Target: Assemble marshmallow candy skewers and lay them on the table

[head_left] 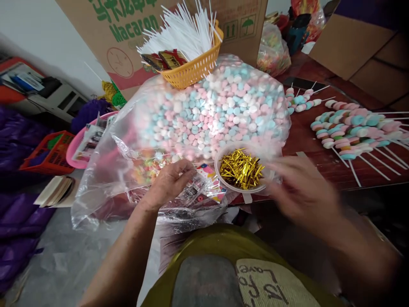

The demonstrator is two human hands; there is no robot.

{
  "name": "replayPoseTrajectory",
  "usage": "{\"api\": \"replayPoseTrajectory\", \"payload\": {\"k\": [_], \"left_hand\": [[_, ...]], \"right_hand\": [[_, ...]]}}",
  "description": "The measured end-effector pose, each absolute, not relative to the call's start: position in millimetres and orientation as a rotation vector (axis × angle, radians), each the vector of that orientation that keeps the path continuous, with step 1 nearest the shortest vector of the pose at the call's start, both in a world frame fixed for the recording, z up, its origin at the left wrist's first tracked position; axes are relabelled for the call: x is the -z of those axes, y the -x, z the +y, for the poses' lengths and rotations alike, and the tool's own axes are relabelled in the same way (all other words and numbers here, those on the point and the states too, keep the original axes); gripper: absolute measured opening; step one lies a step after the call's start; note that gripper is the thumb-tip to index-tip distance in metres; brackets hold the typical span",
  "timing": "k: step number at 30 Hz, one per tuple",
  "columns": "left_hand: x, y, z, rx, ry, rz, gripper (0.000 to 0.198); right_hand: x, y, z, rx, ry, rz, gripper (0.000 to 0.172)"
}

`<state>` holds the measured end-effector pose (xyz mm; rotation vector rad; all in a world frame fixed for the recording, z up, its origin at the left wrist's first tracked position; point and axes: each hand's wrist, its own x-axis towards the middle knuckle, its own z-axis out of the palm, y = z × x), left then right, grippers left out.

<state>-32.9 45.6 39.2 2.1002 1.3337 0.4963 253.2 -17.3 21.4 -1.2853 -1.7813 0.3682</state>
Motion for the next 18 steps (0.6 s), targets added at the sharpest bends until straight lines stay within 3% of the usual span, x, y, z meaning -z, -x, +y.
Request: {"api": "replayPoseTrajectory", "payload": {"k": [2,4,6,11,16,18], "left_hand": [[-55,28,37,-0.467,-2.087,1.197,0.020],[-55,22,29,-0.515,-2.005,1.135,0.017],[-43,14,22,-0.628,-1.847,1.166,0.017],[-11,-11,12,-0.732,-1.603,1.163,0.022],[-20,-23,18,-0.672,-1.873,1.011,0.027],[-21,-23,21,-0.644,-1.940,1.015,0.030]], "right_hand": [[-22,-206,7,-0.519,1.090,-1.915,0.027],[-17,-171,19,-0.663,0.962,-1.918,0.013],[-8,-156,19,-0.661,0.988,-1.858,0.018],[5,-178,0,-0.649,1.200,-1.780,0.028],[-10,-203,-1,-0.899,1.204,-1.794,0.013],[-14,-204,0,-0.832,1.216,-1.849,0.021]]}}
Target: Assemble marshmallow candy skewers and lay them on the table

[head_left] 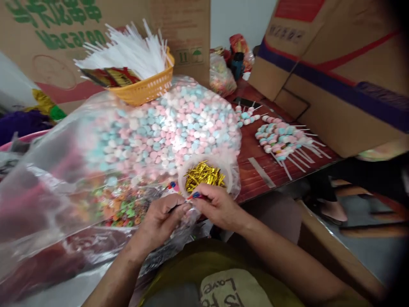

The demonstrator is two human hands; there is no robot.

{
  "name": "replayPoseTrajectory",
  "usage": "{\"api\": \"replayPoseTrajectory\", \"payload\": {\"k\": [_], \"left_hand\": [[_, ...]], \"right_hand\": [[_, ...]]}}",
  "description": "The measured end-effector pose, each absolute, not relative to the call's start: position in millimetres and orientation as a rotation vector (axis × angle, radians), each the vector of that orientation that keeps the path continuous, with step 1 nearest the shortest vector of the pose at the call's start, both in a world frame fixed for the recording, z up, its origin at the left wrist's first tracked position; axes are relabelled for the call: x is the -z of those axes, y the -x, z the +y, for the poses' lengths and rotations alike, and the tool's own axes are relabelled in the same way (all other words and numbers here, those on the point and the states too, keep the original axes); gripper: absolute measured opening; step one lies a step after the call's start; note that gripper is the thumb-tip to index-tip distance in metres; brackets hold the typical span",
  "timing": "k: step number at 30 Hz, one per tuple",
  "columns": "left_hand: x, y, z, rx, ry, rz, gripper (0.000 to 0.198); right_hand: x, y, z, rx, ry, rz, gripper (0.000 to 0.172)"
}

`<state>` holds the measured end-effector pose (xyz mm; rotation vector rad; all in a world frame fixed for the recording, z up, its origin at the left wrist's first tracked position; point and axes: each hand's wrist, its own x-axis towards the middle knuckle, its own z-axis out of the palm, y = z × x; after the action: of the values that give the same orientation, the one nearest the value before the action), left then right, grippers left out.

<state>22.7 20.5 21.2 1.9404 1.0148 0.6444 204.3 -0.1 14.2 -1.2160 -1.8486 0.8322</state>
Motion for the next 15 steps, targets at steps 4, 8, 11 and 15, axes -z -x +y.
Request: {"api": "replayPoseTrajectory", "payload": {"k": [4,8,11,15], "left_hand": [[-9,-26,22,-0.643,-1.831,1.103,0.018],[-3,-34,22,-0.691,-1.769,1.151,0.019],[-1,-33,24,-0.842,-1.760,1.206,0.017],[3,-23,28,-1.056,-1.767,1.322,0.020]], "right_hand": [[-13,-200,-2,-0.547,1.402,-1.886,0.029],[-11,-215,1,-0.369,1.605,-1.999,0.034],[-12,-265,19,-0.238,1.859,-1.941,0.033],[-6,-356,49,0.042,2.447,-1.667,0.027]]}}
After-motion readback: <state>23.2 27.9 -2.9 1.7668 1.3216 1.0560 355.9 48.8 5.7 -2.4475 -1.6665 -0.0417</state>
